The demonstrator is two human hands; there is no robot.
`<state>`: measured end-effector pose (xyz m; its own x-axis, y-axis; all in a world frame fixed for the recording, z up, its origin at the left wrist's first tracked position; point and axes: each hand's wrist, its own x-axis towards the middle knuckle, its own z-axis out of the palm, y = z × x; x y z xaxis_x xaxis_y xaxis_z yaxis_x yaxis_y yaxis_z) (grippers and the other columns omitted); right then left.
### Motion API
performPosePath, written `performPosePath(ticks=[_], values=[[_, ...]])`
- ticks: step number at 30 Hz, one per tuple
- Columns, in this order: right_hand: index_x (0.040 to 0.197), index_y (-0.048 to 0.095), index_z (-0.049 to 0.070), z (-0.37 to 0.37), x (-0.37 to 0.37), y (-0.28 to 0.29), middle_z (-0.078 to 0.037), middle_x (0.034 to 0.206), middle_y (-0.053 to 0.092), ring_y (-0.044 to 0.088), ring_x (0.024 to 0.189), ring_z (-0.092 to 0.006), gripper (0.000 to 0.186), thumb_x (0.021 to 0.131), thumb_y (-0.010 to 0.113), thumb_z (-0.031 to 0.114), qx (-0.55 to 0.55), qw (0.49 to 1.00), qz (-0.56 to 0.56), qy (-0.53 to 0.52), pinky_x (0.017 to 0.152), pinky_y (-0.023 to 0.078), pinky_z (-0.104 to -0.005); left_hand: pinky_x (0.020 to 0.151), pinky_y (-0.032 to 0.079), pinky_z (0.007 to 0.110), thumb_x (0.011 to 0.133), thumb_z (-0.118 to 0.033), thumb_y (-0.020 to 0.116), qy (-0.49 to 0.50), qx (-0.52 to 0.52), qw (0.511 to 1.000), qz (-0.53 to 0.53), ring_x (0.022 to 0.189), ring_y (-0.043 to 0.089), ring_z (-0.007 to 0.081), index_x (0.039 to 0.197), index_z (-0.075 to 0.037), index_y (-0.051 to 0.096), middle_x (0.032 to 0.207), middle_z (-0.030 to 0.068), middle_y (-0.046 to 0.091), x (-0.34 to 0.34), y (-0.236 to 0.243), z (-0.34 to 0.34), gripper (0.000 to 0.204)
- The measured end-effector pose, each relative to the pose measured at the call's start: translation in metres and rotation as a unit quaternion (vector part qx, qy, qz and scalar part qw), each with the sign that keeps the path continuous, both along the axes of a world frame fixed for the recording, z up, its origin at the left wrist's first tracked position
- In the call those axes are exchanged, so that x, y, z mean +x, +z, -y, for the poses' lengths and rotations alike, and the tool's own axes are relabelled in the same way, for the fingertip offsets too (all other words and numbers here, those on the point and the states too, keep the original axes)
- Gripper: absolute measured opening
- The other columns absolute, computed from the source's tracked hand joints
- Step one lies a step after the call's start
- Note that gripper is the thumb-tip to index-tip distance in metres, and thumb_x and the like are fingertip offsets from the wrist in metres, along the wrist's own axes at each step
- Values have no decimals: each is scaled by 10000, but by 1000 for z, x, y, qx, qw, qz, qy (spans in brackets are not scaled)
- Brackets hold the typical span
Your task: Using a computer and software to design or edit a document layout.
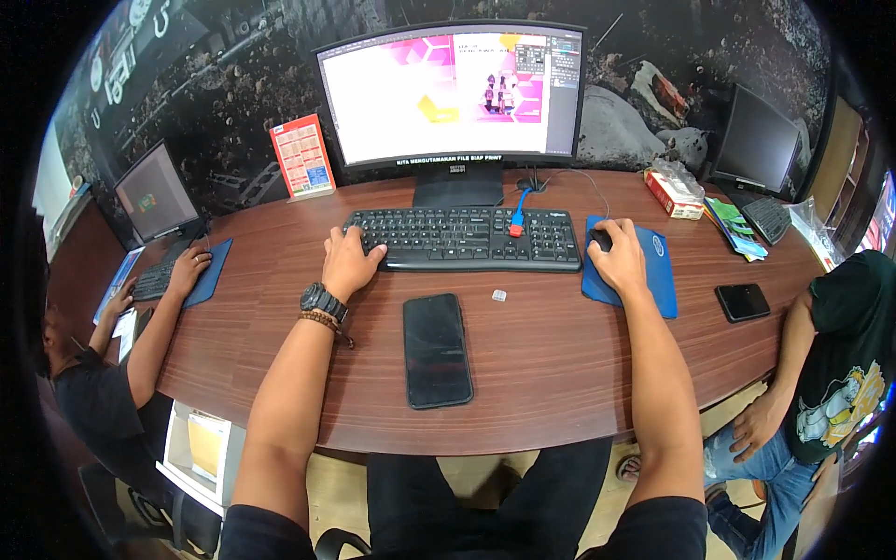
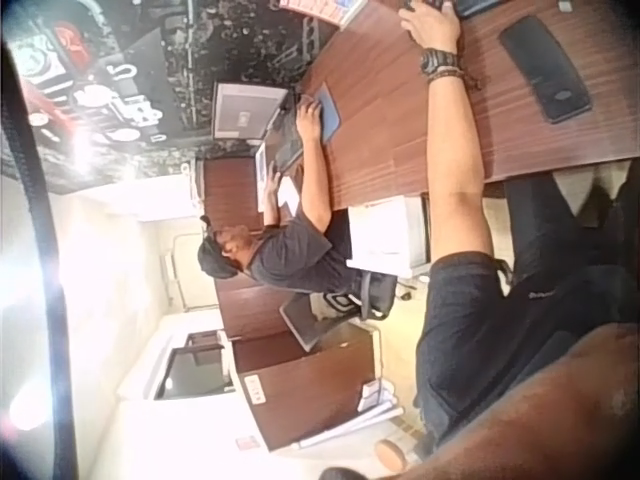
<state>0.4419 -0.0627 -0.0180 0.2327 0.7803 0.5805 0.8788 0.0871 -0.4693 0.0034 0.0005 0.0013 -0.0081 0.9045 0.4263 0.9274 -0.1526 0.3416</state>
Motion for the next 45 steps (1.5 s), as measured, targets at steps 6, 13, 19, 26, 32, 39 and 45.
performPosePath(ticks=[6,13,19,26,32,39,45], values=[[1112,685,69,-1,2,-3,-162,1166,584,608,1080,-383,332,815,670,217,26,1000,-4,17,925,504,-447,1019,397,520,814,-372,776,12,29,999,-20,1197,460,440,1101,58,542,1211,255,512,-1,-4,-2,568],[1068,706,77,1,2,-4,-162,1163,582,613,1083,-378,304,804,692,228,21,999,-23,8,928,505,-442,1021,372,567,832,-390,751,4,12,1000,6,1224,440,458,1154,38,525,1244,267,487,-5,-14,-6,582],[1059,706,75,4,-2,0,-149,1172,579,616,1084,-364,304,791,693,217,16,999,-39,2,933,504,-433,1029,369,564,844,-391,741,4,15,1000,6,1231,438,456,1158,26,528,1254,268,484,-5,-17,-8,563],[1074,700,78,5,-2,2,-141,1175,579,613,1091,-361,317,794,685,226,4,999,-38,1,936,504,-431,1020,368,572,853,-392,731,1,2,1000,8,1228,444,454,1149,20,540,1241,264,499,-5,-15,-7,542],[1175,664,107,6,-5,7,-152,1232,561,605,1115,-377,418,793,685,275,-20,1000,-15,-13,942,502,-451,1031,347,578,851,-376,732,-2,17,1000,9,1234,445,446,1185,-13,564,1240,259,507,-5,-16,-5,521],[1228,650,115,6,-4,9,-150,1278,552,601,1133,-386,480,798,691,324,-41,998,16,-43,945,501,-461,1112,285,542,892,-265,694,-114,74,991,-5,1364,379,419,987,-122,779,1422,245,481,2,-7,0,192],[1171,679,94,6,-4,6,-140,1236,572,600,1134,-369,410,809,675,287,-37,999,-20,-26,948,497,-452,1118,261,594,884,-273,702,-80,60,995,15,1358,367,435,1060,-98,757,1436,256,462,0,-7,0,253]])
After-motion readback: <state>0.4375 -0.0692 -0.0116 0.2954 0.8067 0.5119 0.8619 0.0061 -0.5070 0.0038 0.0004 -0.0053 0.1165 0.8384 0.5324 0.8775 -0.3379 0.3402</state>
